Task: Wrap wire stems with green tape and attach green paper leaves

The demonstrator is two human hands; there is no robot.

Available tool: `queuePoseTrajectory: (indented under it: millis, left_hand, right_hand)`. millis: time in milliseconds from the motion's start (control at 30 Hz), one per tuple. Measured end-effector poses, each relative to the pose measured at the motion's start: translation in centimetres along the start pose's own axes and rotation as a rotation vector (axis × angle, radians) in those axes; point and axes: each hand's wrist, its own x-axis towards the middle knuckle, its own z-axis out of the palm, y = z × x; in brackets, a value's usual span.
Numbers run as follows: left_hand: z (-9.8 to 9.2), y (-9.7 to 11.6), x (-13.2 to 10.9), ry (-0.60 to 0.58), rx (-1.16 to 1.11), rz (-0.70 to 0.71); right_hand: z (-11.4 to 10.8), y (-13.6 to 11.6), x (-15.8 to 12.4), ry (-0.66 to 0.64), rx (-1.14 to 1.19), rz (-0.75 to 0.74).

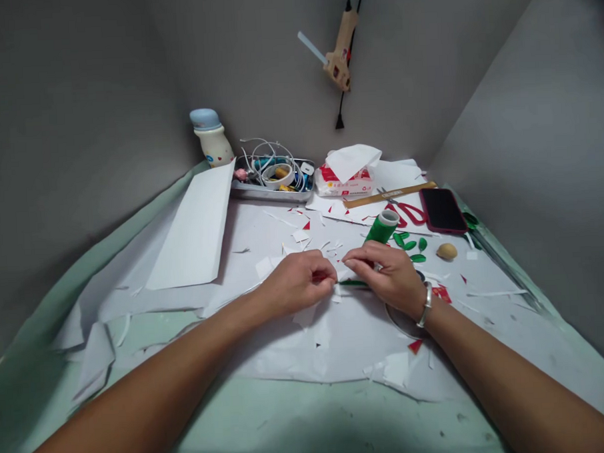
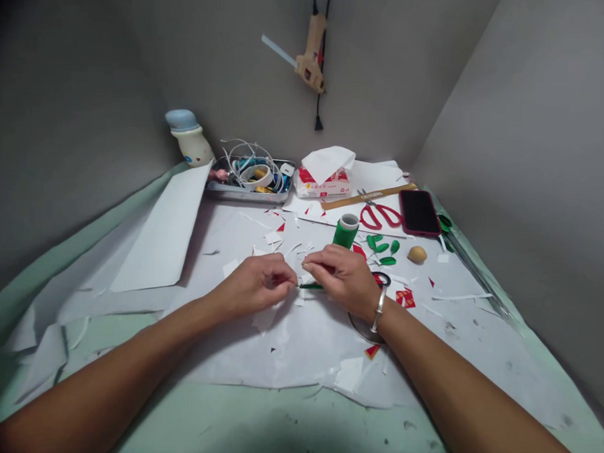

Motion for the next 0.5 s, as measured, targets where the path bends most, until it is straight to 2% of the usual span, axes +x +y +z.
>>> queuePoseTrajectory:
  millis: [100,167,267,400,500]
  left_hand:
    - [-0.6,0.4,0.1,-0.05,-0.144,-0.009]
    - [-0.9,0.5,0.2,-0.012,-0.24,-0.048]
    - [-1.1,0.2,0.4,0.11,-0.327,-0.124]
    - [-0.7,-0.4,0.5,0.268,-0.166,-0.196]
    - [-0.2,-0.7,0.4,0.24,0.011,-0.143]
  right_hand:
    - [-0.1,0.7,0.1,0.021,0.095,0.143]
    - [0.0,0.9,0.0,-0.015,0.108,0.163]
    - [0.6,0.6,-0.4,-0.1,0.045,0.061]
    - [1.1,-0.5,-0.7,-0.16,-0.091,-0.157]
    - [0.8,-1.0,-0.6,-0.103,-0.146,-0.221]
